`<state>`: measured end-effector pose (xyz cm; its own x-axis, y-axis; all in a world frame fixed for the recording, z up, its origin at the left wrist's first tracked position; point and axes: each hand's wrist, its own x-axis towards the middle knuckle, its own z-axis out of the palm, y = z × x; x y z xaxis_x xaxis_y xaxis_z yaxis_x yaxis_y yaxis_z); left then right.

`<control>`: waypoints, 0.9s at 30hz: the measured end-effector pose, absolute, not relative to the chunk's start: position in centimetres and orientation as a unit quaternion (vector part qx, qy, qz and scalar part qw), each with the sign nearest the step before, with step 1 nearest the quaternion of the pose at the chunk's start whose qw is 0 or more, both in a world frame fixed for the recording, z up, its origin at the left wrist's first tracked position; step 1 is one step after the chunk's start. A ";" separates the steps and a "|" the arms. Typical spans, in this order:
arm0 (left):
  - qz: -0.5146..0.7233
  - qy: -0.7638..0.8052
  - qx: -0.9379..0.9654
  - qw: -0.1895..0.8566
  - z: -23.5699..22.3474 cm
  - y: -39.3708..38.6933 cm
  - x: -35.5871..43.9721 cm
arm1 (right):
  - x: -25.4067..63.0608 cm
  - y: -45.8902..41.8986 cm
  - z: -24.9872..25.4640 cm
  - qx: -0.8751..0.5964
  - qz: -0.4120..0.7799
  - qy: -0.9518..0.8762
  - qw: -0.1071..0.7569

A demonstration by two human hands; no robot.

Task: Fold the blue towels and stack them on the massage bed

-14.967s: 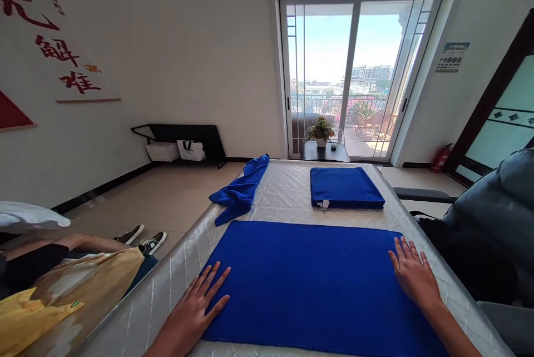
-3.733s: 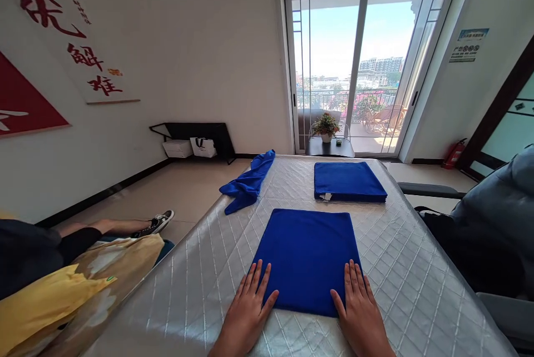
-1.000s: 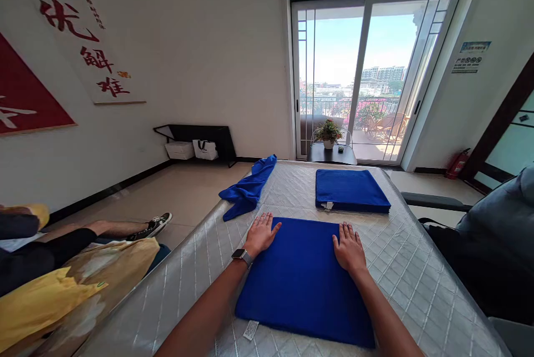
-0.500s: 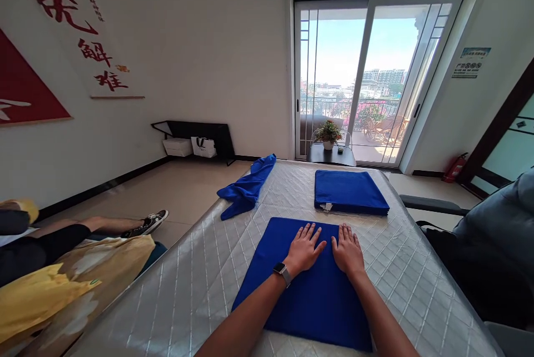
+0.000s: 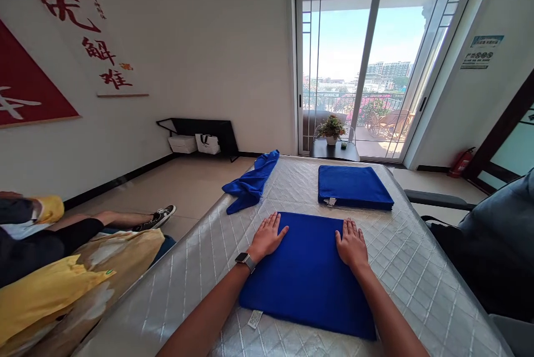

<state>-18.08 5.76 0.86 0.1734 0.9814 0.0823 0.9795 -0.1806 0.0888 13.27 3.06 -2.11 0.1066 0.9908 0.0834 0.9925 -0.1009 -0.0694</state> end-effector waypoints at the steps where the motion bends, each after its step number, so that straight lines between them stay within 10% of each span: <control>1: 0.052 0.645 0.762 0.000 1.1 6.1 -17.9 | 13.2 3.0 -2.0 -0.742 -0.007 -0.668 0.054; 15: 0.159 0.474 0.866 0.024 -0.6 4.5 0.8 | 13.5 3.2 -1.7 -0.737 0.016 -0.675 0.028; 27: 0.096 0.616 0.782 0.006 0.5 6.7 -14.9 | 13.3 3.4 -1.8 -0.746 0.031 -0.662 0.063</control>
<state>-14.93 6.73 0.49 0.2217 0.9646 0.1430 0.9621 -0.2402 0.1288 13.29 3.37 -1.83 0.1220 0.9918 0.0371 0.9842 -0.1160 -0.1341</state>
